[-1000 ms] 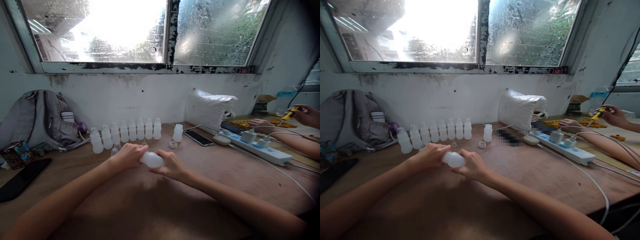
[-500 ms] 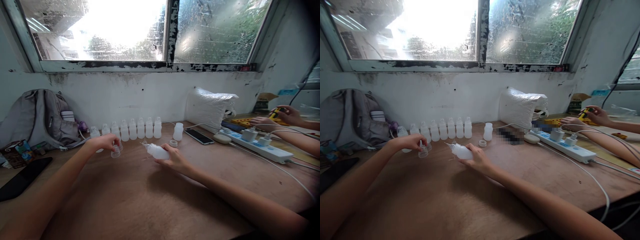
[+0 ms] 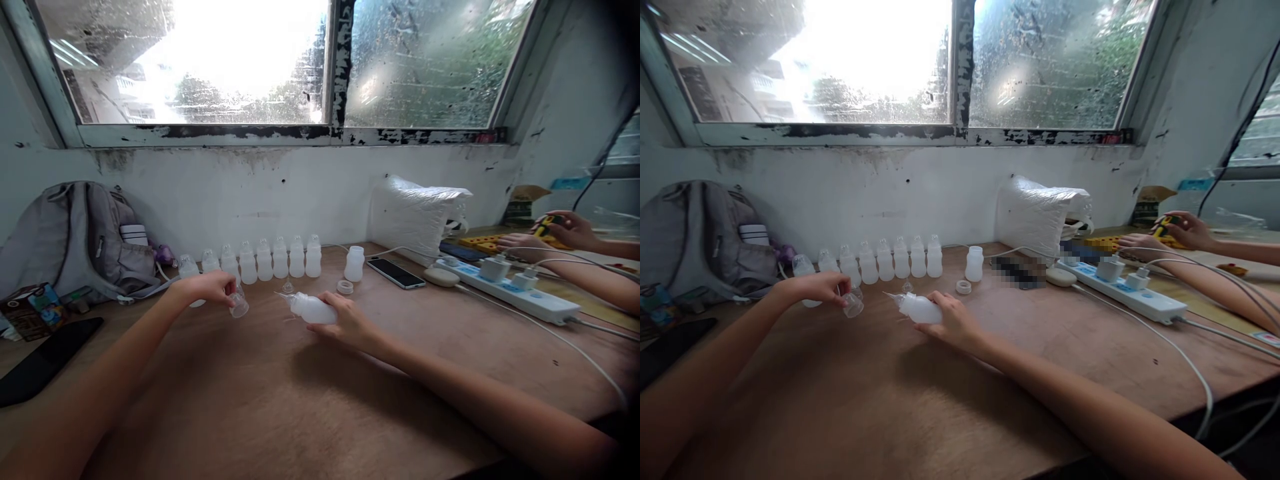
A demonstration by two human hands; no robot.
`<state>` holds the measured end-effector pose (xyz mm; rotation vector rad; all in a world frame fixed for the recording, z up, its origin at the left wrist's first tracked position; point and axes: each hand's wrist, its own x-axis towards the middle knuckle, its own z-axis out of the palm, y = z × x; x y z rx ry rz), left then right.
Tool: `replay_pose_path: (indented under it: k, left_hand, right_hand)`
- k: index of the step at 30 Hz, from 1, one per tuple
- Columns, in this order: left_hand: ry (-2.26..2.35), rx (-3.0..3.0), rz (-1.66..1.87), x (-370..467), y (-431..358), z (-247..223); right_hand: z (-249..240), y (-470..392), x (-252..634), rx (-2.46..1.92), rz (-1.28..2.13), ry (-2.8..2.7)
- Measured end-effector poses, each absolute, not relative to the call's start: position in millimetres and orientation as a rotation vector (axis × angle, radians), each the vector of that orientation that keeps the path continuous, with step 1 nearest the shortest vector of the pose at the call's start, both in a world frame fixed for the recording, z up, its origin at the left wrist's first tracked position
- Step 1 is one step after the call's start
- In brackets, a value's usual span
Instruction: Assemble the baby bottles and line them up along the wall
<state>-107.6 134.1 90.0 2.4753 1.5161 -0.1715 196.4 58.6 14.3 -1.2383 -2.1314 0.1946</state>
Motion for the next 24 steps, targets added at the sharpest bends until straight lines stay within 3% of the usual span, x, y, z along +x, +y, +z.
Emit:
replay_pose_path:
  k: [14,24]
  left_hand:
    - [1.135,2.409,0.028,-76,99,114]
    - [1.141,2.465,0.094,-62,92,107]
  right_hand:
    - [14,55,196,-1.195,0.076,-2.189]
    - [14,53,195,-1.170,0.082,-2.190]
